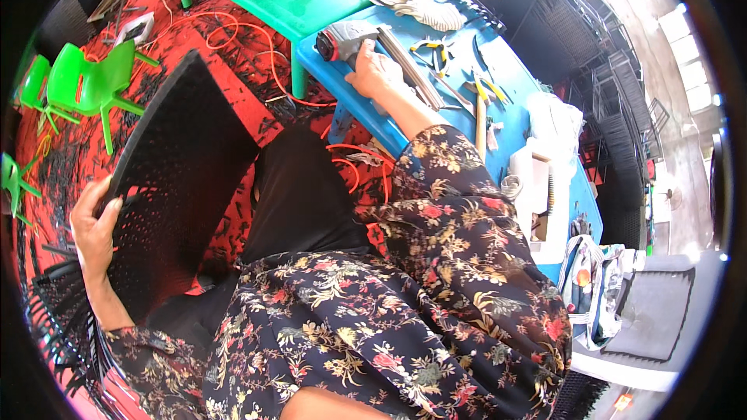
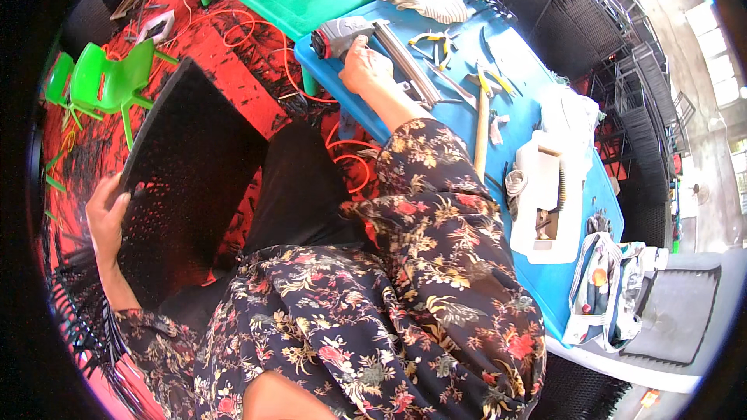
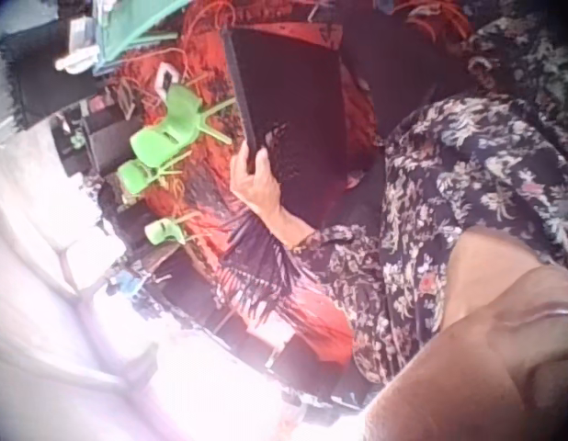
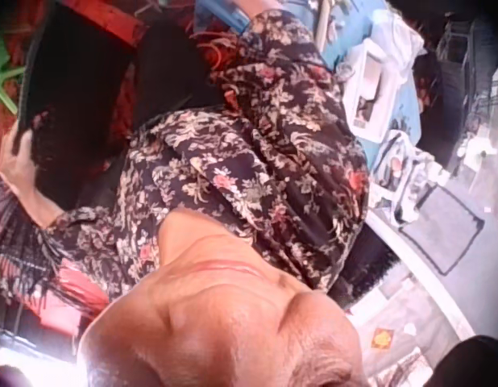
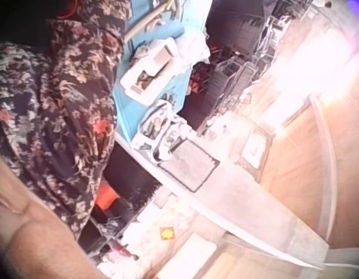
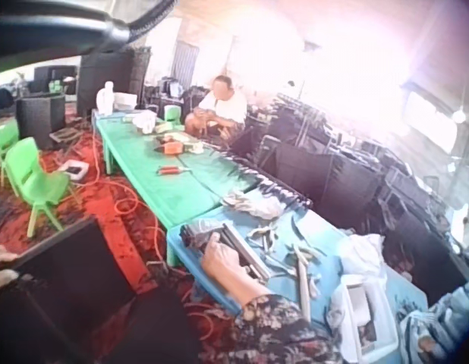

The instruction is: The person weaves black plastic straps onto a chair frame, pulling them tight with pliers and securing the ends using a pneumatic staple gun.

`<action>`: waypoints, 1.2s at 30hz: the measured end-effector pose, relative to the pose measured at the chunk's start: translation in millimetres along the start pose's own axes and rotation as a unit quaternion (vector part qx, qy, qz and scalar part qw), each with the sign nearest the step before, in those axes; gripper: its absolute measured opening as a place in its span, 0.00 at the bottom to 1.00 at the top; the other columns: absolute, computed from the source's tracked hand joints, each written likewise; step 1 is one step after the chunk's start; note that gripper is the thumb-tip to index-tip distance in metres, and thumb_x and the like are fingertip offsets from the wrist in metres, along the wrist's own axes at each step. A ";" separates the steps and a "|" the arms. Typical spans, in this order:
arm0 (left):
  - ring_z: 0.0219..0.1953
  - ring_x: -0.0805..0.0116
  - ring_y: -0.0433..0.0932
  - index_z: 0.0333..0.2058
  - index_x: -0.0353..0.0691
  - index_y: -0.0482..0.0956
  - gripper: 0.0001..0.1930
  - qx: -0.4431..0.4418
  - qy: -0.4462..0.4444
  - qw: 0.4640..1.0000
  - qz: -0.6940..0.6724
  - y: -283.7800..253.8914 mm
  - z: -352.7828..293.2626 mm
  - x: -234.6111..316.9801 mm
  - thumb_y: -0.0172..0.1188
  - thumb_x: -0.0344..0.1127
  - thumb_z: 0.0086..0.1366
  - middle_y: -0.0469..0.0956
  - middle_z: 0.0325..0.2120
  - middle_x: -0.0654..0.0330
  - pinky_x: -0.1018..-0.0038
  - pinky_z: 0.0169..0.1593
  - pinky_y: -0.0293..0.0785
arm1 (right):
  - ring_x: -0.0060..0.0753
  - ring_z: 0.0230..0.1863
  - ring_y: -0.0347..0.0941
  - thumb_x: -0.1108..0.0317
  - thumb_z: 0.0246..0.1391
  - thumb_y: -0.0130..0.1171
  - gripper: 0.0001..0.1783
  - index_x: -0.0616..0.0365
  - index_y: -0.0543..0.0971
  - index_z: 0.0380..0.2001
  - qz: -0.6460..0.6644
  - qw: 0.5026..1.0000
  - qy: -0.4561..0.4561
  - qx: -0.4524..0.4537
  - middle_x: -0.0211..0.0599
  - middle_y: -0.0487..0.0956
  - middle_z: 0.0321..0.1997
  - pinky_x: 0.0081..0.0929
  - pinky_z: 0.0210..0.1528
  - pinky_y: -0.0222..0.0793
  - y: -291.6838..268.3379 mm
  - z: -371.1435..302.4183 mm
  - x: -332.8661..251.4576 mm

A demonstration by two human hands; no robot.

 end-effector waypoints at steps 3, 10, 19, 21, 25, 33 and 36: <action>0.35 0.74 0.71 0.46 0.28 0.79 0.17 -0.007 -0.019 1.000 -0.006 -8.1 -9.0 0.8 0.59 0.22 0.55 0.73 0.31 0.63 0.78 0.42 0.67 | 0.53 0.52 0.76 0.46 0.46 0.68 0.45 0.64 0.64 0.60 0.012 0.998 -0.026 0.054 0.56 0.79 0.48 0.41 0.54 0.72 -7.9 2.8 13.8; 0.33 0.65 0.74 0.42 0.28 0.79 0.17 0.020 0.034 0.998 0.040 22.4 -8.0 16.6 0.61 0.22 0.50 0.74 0.29 0.55 0.74 0.41 0.69 | 0.54 0.51 0.76 0.43 0.43 0.68 0.38 0.62 0.76 0.50 -0.050 0.964 0.093 0.244 0.56 0.79 0.49 0.44 0.53 0.71 -47.8 -3.5 218.0; 0.33 0.62 0.78 0.47 0.31 0.76 0.25 0.051 -0.074 0.996 0.005 29.5 8.7 19.4 0.66 0.25 0.46 0.77 0.28 0.53 0.70 0.41 0.73 | 0.51 0.54 0.75 0.38 0.31 0.71 0.48 0.68 0.76 0.48 -0.012 0.984 0.175 0.020 0.56 0.78 0.51 0.38 0.54 0.71 -49.1 -8.3 296.2; 0.35 0.64 0.78 0.52 0.31 0.73 0.30 0.047 -0.130 0.990 0.005 29.8 7.0 17.6 0.67 0.26 0.46 0.78 0.30 0.54 0.70 0.42 0.73 | 0.50 0.53 0.76 0.40 0.31 0.71 0.45 0.67 0.77 0.47 -0.048 0.985 0.152 0.070 0.55 0.79 0.51 0.38 0.54 0.71 -44.4 -6.4 300.0; 0.38 0.68 0.78 0.61 0.33 0.65 0.38 0.051 -0.109 0.987 -0.102 35.7 8.4 -4.9 0.67 0.27 0.49 0.79 0.39 0.57 0.70 0.46 0.74 | 0.51 0.51 0.76 0.50 0.35 0.71 0.34 0.61 0.79 0.45 -0.012 0.971 0.143 0.193 0.54 0.80 0.48 0.39 0.51 0.72 -67.6 5.4 286.3; 0.45 0.76 0.73 0.62 0.35 0.65 0.32 0.032 -0.022 0.991 -0.127 11.2 6.0 26.1 0.57 0.27 0.56 0.80 0.45 0.61 0.75 0.51 0.67 | 0.49 0.48 0.74 0.60 0.38 0.68 0.34 0.63 0.76 0.51 0.093 0.877 -0.422 0.212 0.46 0.79 0.44 0.44 0.58 0.64 -105.8 -28.3 -9.9; 0.48 0.74 0.73 0.62 0.36 0.65 0.32 0.033 -0.032 0.985 -0.164 9.2 -0.1 24.5 0.56 0.26 0.56 0.80 0.45 0.61 0.74 0.53 0.66 | 0.48 0.45 0.73 0.62 0.34 0.71 0.29 0.56 0.78 0.45 0.086 0.805 -0.568 0.149 0.42 0.78 0.41 0.37 0.50 0.69 -103.3 -77.0 -128.5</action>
Point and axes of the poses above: each hand's wrist, its own z-axis towards the middle knuckle, its own y-axis out of the palm, x = y × z, the point moved 1 cm from there along z, towards the middle knuckle
